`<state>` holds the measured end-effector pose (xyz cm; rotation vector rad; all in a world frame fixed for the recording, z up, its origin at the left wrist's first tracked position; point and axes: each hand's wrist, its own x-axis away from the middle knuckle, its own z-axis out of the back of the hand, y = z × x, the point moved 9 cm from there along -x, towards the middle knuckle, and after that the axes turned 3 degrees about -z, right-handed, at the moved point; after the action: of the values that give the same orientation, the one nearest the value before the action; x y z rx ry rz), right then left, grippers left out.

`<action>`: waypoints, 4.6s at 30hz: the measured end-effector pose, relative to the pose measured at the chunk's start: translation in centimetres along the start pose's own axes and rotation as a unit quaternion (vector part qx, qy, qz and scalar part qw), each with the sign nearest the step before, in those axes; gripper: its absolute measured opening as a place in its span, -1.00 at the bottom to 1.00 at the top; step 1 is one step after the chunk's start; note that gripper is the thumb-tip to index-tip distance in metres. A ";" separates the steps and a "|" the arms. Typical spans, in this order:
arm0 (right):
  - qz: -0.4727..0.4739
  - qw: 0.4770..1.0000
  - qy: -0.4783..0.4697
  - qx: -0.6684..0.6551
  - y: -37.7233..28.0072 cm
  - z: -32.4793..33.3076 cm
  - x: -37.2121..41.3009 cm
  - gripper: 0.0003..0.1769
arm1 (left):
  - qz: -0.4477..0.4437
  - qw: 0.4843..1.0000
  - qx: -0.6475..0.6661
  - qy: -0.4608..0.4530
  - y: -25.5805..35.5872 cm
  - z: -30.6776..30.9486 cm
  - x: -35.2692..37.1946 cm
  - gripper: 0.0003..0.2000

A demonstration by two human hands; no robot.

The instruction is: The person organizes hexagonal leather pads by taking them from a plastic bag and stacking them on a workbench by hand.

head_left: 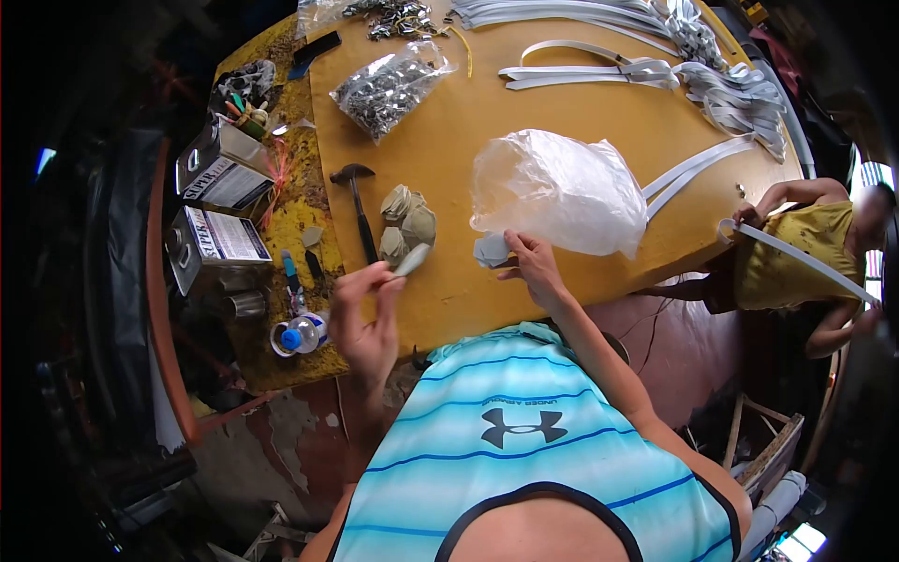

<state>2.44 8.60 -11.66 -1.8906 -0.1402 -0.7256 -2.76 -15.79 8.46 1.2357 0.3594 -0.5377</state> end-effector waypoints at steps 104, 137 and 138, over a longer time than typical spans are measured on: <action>0.082 0.992 -0.083 0.041 -4.1 -2.7 3.3 -0.74 | -0.100 0.979 -0.059 -0.165 -2.0 -9.3 2.5 -0.85; 0.108 0.963 -0.247 0.028 -5.8 -6.1 5.3 -0.67 | -0.264 0.955 -0.007 -0.132 2.0 -8.3 2.4 -0.79; 0.108 0.963 -0.247 0.028 -5.8 -6.1 5.4 -0.67 | -0.256 0.956 -0.014 -0.142 1.8 -8.4 2.4 -0.80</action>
<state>1.80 4.59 -2.50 -1.9612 -0.2605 -0.0910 0.53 -7.77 6.10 1.0145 0.4426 -1.1387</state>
